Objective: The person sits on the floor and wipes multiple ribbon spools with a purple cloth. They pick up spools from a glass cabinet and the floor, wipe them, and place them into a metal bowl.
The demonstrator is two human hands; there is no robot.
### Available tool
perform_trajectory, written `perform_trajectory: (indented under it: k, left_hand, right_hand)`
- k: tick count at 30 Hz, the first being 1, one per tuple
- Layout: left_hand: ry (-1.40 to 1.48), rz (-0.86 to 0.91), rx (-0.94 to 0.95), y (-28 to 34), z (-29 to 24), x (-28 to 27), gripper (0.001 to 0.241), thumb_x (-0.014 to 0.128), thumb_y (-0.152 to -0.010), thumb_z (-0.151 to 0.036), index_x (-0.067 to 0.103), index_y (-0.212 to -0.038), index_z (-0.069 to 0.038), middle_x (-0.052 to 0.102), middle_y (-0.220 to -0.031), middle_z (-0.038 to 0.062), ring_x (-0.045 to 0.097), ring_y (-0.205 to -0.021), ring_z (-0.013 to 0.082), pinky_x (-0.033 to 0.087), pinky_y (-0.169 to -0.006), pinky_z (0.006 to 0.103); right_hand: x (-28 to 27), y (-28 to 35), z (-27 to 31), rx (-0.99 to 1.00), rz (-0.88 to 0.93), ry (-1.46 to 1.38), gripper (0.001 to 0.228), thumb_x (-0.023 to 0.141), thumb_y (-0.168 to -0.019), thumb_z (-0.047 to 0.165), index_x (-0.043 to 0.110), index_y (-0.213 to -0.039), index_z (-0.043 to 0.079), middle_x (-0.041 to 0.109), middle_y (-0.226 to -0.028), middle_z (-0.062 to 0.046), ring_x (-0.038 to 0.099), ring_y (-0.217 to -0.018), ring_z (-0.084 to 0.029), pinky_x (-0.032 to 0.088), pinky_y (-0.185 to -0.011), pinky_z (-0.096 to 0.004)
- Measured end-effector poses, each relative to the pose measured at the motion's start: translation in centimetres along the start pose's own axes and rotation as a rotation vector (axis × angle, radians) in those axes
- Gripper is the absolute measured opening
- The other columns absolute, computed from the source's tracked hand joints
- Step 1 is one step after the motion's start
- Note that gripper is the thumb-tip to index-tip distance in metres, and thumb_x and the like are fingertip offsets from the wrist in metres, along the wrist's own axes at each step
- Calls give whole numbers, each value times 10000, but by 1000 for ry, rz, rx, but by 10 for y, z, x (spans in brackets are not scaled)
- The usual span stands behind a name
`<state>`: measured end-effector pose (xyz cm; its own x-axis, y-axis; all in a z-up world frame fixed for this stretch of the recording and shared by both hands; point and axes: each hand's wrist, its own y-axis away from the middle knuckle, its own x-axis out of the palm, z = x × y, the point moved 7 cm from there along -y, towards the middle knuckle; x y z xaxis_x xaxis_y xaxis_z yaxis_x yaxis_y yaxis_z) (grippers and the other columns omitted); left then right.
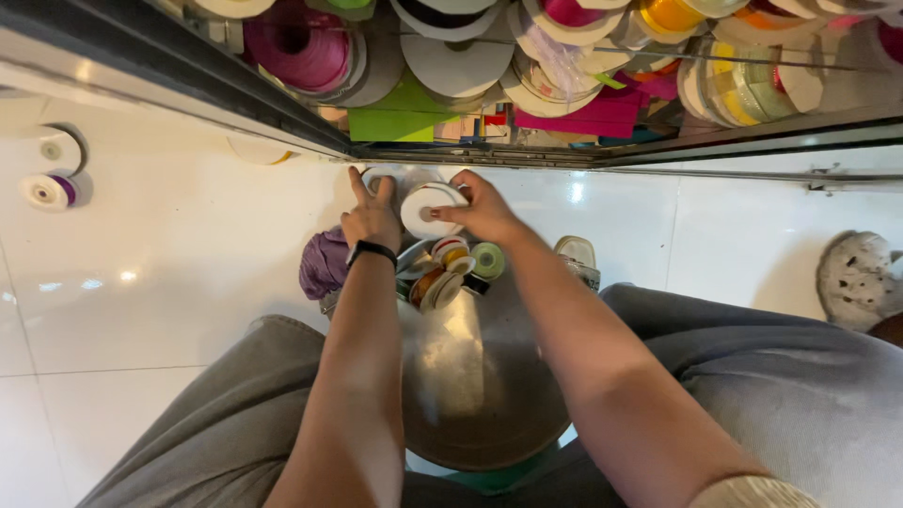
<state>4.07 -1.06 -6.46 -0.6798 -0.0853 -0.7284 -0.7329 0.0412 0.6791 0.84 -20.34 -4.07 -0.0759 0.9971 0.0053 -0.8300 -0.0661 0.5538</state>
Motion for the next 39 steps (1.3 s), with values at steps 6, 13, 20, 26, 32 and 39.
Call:
perform_trajectory:
  k: [6, 13, 20, 26, 32, 39]
  left_hand:
    - [-93, 3, 60, 12, -10, -6, 734, 673, -1098, -175, 291, -1673, -422, 58, -1856, 161, 759, -1263, 443, 479, -1205, 595]
    - [-202, -43, 161, 15, -25, -6, 768, 503, -1161, -147, 189, -1768, -499, 288, -1724, 126, 792, -1135, 372, 529, -1100, 550]
    - [-185, 55, 93, -8, -11, 10, 630, 479, -1132, -225, 402, -1659, -560, 329, -1804, 45, 753, -1288, 384, 344, -1234, 657]
    - [171, 176, 6, 17, 23, -49, 635, 814, -884, -299, 663, -1493, -398, 552, -1634, 122, 714, -1334, 451, 530, -1140, 581]
    - [164, 560, 340, 65, -39, -91, 831, 835, -873, -585, 662, -1583, -190, 551, -1685, 265, 488, -1589, 480, 391, -1326, 571]
    - [-140, 112, 161, 5, -49, -28, 592, 433, -1081, -319, 553, -1536, -678, 692, -1517, -74, 723, -1369, 268, 580, -1131, 445]
  right_hand:
    - [-28, 27, 3, 324, 440, 813, 810, 1103, -601, 536, 829, -1273, 174, 824, -1133, -160, 787, -1096, -304, 639, -953, -442]
    - [-81, 48, -52, 485, 69, 952, 959, 1013, -742, 521, 570, -1591, 467, 673, -1597, -59, 608, -1508, -339, 506, -1231, -487]
    - [-94, 60, -74, 455, -5, 934, 296, 564, -1109, 400, 734, -1334, 487, 835, -1252, 5, 770, -1232, -345, 602, -1090, -498]
    - [-114, 70, -54, 418, -81, 881, 299, 564, -1125, 337, 756, -1328, 442, 834, -1316, -24, 743, -1305, -361, 574, -1159, -518]
    - [-116, 81, -49, 410, -105, 881, 306, 597, -1120, 319, 740, -1375, 408, 829, -1336, -56, 741, -1311, -373, 570, -1160, -536]
    - [-118, 82, -47, 383, -43, 868, 278, 623, -1111, 352, 749, -1356, 387, 818, -1363, -69, 701, -1367, -411, 544, -1199, -570]
